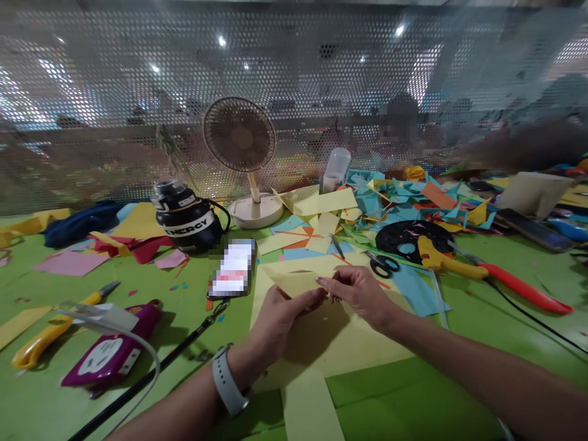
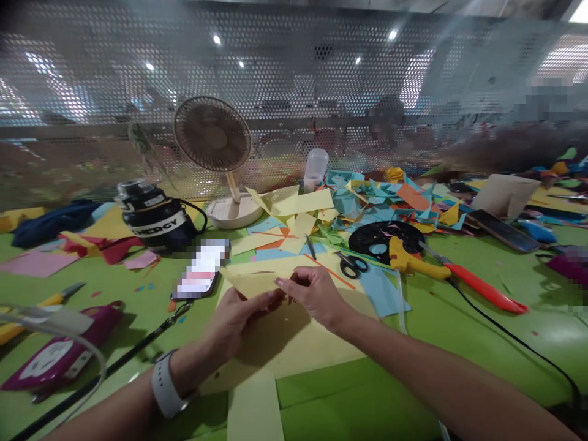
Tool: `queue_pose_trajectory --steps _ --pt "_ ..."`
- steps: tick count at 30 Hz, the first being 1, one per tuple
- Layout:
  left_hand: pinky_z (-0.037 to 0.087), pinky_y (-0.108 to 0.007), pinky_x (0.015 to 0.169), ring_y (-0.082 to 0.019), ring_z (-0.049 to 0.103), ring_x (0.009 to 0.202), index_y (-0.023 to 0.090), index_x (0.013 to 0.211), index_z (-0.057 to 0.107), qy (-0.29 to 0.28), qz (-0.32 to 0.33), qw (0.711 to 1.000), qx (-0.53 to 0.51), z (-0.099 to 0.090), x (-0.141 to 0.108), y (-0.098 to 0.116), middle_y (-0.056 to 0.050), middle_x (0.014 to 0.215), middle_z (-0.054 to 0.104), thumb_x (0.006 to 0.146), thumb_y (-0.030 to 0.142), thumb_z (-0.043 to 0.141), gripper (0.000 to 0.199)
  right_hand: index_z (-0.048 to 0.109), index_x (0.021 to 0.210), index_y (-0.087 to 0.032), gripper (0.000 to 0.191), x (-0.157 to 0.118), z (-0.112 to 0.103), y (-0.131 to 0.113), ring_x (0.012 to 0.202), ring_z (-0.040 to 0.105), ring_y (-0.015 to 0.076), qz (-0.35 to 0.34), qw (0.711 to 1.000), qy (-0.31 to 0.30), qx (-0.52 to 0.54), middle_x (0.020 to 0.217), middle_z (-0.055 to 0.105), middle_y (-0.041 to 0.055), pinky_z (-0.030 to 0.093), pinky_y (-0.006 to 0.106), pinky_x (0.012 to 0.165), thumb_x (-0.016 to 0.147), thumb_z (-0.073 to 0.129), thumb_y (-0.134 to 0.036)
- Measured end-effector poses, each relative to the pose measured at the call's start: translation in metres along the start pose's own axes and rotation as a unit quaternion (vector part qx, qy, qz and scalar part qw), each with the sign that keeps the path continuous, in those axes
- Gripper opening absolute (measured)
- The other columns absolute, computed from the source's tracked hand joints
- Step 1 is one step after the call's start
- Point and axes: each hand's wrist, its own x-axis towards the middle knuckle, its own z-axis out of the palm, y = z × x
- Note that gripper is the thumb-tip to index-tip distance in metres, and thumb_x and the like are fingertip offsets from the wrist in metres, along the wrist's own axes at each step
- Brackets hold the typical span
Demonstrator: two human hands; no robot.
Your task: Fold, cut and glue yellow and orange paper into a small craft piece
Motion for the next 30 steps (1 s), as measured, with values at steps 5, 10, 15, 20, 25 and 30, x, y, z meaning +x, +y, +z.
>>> queue_pose_trajectory --steps 5,10,15,20,25,30 --pt "0.053 -0.025 0.072 -0.015 0.068 0.072 0.014 0.094 0.07 -0.016 -0.01 1.0 -0.005 -0.001 0.001 0.005 -0.007 0.087 0.075 0.065 0.019 0.082 0.032 0.053 0.05 -0.017 0.04 0.001 -0.001 -0.003 0.047 0.04 0.0083 0.025 0.999 0.029 0.0 0.047 0.05 -0.0041 0.031 0.024 0.049 0.071 0.068 -0.048" --pt "0.054 -0.027 0.073 -0.017 0.069 0.073 0.014 0.103 0.061 0.014 -0.028 0.999 0.008 -0.002 0.001 0.009 -0.007 0.082 0.075 0.061 0.016 0.082 0.047 0.052 0.05 -0.017 0.037 0.002 -0.003 -0.003 0.046 0.041 0.0083 0.03 0.998 0.05 0.002 0.047 0.05 -0.004 0.031 0.023 0.049 0.071 0.068 -0.044" --pt "0.054 -0.025 0.069 -0.014 0.067 0.067 0.015 0.104 0.056 0.026 -0.015 0.999 0.022 -0.006 0.001 0.012 -0.005 0.076 0.073 0.061 0.015 0.081 0.05 0.054 0.051 -0.017 0.034 0.005 -0.009 -0.003 0.047 0.042 0.0083 0.014 0.999 0.046 0.021 0.047 0.051 -0.0043 0.032 0.023 0.049 0.07 0.07 -0.041" --pt "0.056 -0.029 0.068 -0.019 0.069 0.08 0.018 0.107 0.056 0.011 -0.019 0.999 -0.026 -0.013 0.004 0.018 -0.007 0.087 0.073 0.068 0.03 0.076 0.045 0.062 0.059 -0.016 0.029 0.007 -0.017 -0.004 0.051 0.046 0.0089 -0.05 0.998 0.022 -0.008 0.053 0.056 -0.0034 0.036 0.022 0.052 0.076 0.067 -0.039" --pt "0.056 -0.03 0.057 -0.021 0.07 0.068 0.015 0.096 0.06 -0.009 -0.133 0.984 -0.116 -0.016 0.009 0.024 -0.013 0.079 0.073 0.086 0.055 0.045 0.044 0.073 0.073 -0.018 0.02 0.005 -0.017 -0.004 0.061 0.056 0.012 -0.179 0.975 0.053 -0.117 0.066 0.066 0.0009 0.041 0.023 0.059 0.082 0.064 -0.032" --pt "0.056 -0.027 0.06 -0.018 0.069 0.065 0.015 0.086 0.06 0.023 -0.105 0.991 -0.078 -0.016 0.01 0.027 -0.009 0.076 0.073 0.077 0.023 0.065 0.013 0.076 0.076 -0.019 0.02 0.004 -0.02 -0.001 0.058 0.06 0.0128 -0.222 0.957 0.036 -0.185 0.066 0.07 0.0023 0.043 0.023 0.058 0.084 0.063 -0.032"
